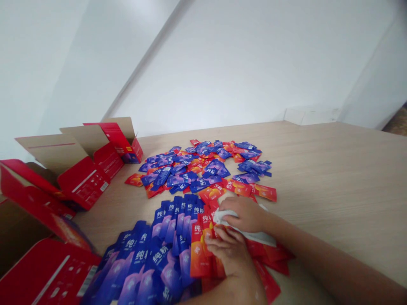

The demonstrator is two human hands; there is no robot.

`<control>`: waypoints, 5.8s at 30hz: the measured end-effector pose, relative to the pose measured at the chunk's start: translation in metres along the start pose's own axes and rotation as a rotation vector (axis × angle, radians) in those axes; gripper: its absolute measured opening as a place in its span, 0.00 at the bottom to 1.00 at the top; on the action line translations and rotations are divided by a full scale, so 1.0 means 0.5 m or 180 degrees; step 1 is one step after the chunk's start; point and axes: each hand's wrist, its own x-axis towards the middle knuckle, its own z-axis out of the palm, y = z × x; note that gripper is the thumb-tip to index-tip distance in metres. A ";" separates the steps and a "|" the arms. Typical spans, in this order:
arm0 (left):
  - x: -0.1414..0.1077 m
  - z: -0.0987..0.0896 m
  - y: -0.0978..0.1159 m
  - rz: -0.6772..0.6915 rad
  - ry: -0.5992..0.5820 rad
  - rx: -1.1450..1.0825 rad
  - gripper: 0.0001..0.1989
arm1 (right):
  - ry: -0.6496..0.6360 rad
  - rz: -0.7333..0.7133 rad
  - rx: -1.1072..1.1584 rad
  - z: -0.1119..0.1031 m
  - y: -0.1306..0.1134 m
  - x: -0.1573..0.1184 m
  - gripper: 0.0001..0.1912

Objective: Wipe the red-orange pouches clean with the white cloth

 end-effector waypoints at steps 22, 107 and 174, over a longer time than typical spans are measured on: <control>-0.006 -0.010 -0.009 0.0037 -0.0015 0.0314 0.26 | -0.0236 0.0395 -0.0286 0.016 0.023 0.003 0.11; 0.000 -0.007 -0.007 0.0064 -0.0214 -0.0017 0.23 | -0.0275 -0.0032 0.0000 0.006 -0.010 0.000 0.09; -0.006 -0.007 -0.007 0.0030 0.0037 0.0419 0.25 | -0.0195 0.0471 -0.0386 0.024 0.012 0.002 0.10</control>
